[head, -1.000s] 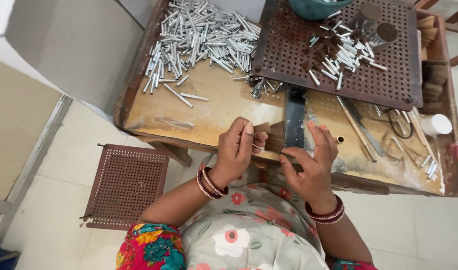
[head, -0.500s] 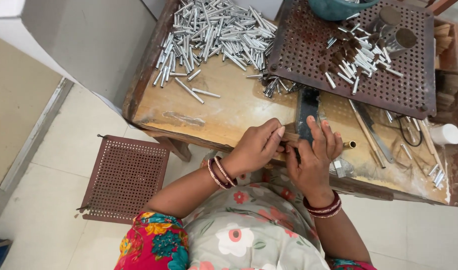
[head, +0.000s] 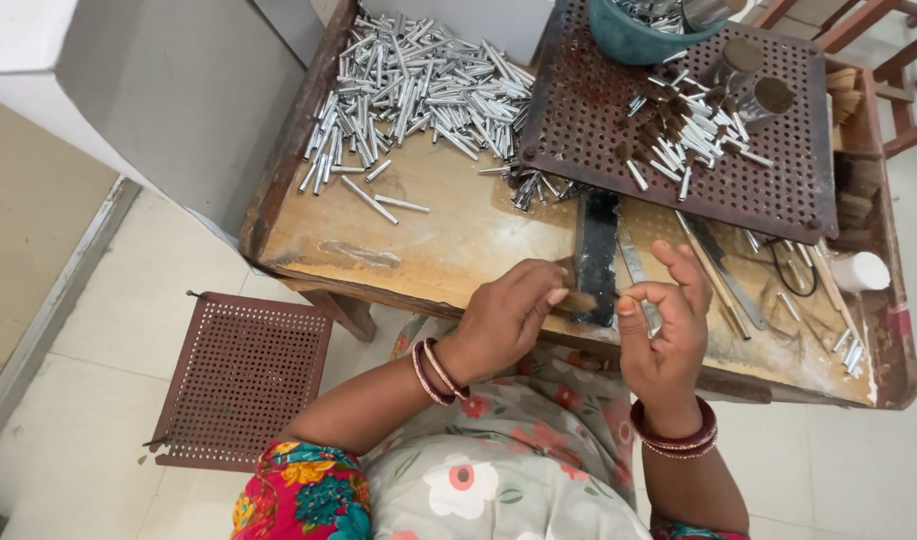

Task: The person is assembling or inspecting small metal tubes and pins at a workbench, placing finished pieces onto a perforated metal tray.

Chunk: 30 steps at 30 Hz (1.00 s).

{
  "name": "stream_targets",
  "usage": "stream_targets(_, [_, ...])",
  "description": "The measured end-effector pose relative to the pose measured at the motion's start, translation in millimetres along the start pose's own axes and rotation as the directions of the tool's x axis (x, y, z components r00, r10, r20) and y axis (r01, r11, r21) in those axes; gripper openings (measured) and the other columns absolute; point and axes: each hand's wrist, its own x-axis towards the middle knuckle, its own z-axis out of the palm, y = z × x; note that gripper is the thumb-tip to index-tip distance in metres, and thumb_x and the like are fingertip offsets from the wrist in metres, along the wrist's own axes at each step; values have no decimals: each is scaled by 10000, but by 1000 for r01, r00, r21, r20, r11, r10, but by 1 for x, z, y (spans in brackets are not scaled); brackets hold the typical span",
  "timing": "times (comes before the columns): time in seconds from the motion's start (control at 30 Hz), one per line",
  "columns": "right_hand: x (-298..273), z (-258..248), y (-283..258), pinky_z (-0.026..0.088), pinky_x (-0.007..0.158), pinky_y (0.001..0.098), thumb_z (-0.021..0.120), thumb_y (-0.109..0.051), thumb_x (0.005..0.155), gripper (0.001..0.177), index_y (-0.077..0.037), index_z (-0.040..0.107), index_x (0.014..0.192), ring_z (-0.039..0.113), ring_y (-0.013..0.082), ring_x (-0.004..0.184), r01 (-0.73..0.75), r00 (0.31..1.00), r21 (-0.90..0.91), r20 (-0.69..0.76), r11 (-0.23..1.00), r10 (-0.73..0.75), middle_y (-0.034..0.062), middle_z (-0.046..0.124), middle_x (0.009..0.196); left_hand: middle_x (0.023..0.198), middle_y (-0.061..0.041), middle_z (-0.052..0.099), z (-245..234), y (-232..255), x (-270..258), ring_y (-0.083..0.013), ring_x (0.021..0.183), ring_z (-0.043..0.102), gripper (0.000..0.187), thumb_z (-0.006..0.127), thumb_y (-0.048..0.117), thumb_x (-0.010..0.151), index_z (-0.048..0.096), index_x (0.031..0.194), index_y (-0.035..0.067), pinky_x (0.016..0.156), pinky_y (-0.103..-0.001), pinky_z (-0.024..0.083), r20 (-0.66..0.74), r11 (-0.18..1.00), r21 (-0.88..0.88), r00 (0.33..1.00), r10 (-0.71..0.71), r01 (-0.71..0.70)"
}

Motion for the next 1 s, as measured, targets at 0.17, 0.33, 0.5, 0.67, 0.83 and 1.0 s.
stream_targets(0.17, [9, -13, -17, 271, 1249, 484, 669, -212, 1013, 126, -87, 685, 1011, 364, 362, 1522, 48, 986, -14, 161, 999, -45, 145, 522, 1523, 1307, -104, 645, 4, 15, -3, -322, 879, 728, 158, 677, 139, 985, 628, 1128, 93, 678, -387, 578, 66, 988, 151, 998, 9, -19])
stream_targets(0.33, [14, -19, -18, 218, 1220, 487, 680, -204, 972, 95, -112, 702, 978, 381, 371, 1498, 113, 958, -84, 275, 990, -86, 146, 531, 1521, 1345, -113, 628, 5, 18, -1, -331, 897, 729, 144, 689, 146, 975, 612, 1082, 91, 685, -393, 577, 77, 980, 192, 996, 44, -58])
stream_targets(0.5, [21, -28, -31, 383, 1103, 453, 730, -193, 913, 208, -78, 720, 1087, 538, 336, 1343, 112, 956, -67, 281, 991, -89, 162, 607, 1424, 1340, -144, 621, 7, 18, 1, -332, 928, 728, 94, 635, 153, 1033, 616, 1073, 70, 714, -395, 585, 72, 997, 74, 997, 21, -26])
stream_targets(0.67, [-5, -11, -14, 566, 862, 321, 768, -143, 916, 300, -19, 707, 1182, 723, 227, 1019, 35, 982, 123, 183, 992, -58, 138, 728, 1159, 1316, -167, 626, 12, 17, 1, -336, 983, 720, 119, 598, 160, 1055, 626, 1081, 48, 736, -392, 577, 59, 1000, -21, 998, 17, -16])
stream_targets(0.83, [-24, -1, -7, 576, 718, 245, 765, -90, 945, 177, -11, 733, 1100, 726, 141, 819, 15, 999, 218, 41, 976, -24, 103, 767, 980, 1171, -181, 637, 13, 24, 0, -349, 1024, 704, 186, 537, 190, 1110, 617, 1053, 32, 796, -373, 566, 17, 989, -144, 1000, 25, -23])
stream_targets(1.0, [-30, 2, -7, 552, 672, 238, 784, -76, 921, 164, 8, 750, 1057, 699, 114, 786, -47, 999, 229, 8, 972, 47, 99, 763, 947, 774, -165, 565, 18, 24, 1, -309, 652, 590, 266, 507, 212, 1097, 592, 955, 3, 627, -361, 464, 250, 927, -290, 954, -165, 236])
